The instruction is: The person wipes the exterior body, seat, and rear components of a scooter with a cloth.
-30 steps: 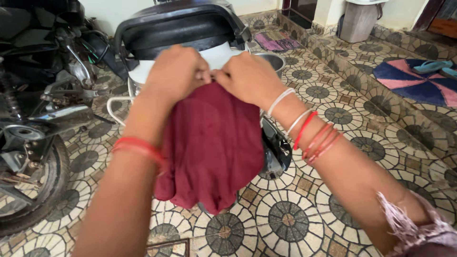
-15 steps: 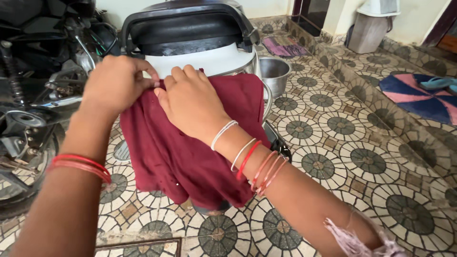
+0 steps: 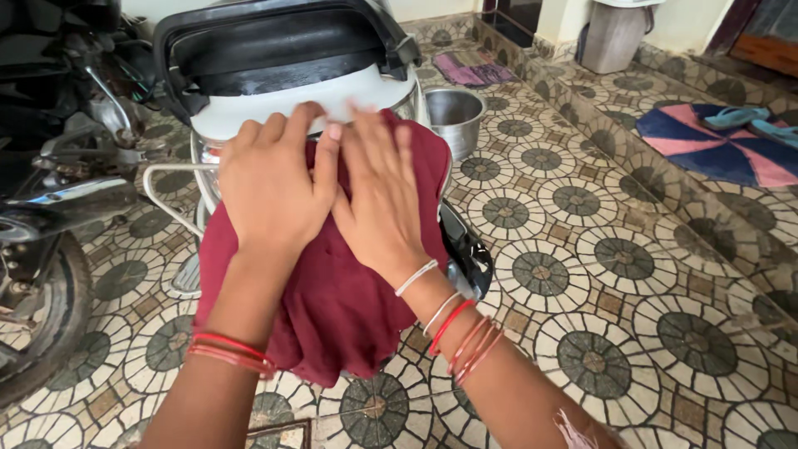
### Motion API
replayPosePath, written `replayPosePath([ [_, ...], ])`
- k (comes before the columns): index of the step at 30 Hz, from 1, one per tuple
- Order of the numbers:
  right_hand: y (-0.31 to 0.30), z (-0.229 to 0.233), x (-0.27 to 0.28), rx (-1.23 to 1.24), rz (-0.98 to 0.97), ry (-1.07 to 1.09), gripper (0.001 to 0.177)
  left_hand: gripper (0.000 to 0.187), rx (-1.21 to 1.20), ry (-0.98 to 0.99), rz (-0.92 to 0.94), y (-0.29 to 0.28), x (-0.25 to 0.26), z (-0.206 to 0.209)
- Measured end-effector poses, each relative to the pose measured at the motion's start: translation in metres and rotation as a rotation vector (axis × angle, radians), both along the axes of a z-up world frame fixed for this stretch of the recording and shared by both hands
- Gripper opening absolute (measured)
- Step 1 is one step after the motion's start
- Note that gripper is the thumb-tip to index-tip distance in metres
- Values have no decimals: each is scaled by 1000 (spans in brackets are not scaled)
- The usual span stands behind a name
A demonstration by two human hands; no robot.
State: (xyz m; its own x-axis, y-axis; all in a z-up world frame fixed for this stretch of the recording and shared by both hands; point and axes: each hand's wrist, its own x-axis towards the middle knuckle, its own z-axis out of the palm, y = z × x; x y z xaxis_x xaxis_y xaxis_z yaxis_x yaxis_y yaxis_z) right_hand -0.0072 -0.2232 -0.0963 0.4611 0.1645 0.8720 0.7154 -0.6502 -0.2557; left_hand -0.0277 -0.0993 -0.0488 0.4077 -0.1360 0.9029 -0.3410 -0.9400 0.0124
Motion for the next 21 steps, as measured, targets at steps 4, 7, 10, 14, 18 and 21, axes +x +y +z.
replayPosePath([
  [4, 8, -18, -19, 157, -117, 98, 83, 35, 117, 118, -128, 27, -17, 0],
  [7, 5, -39, -43, 319, -52, 214, 84, 42, 222, 62, -137, 46, -35, -11],
  [10, 2, -50, -43, 458, 26, 359, 82, 45, 287, 6, -15, 46, -41, -27],
  [14, -6, -56, -5, 581, 61, 557, 91, 45, 209, 1, -6, 30, -32, -26],
  [18, -26, -55, 53, 601, 76, 628, 94, 38, 178, 81, 22, 0, -8, -15],
  [21, -42, -45, 84, 655, 214, 604, 97, 33, 194, 136, 68, -12, 13, -2],
])
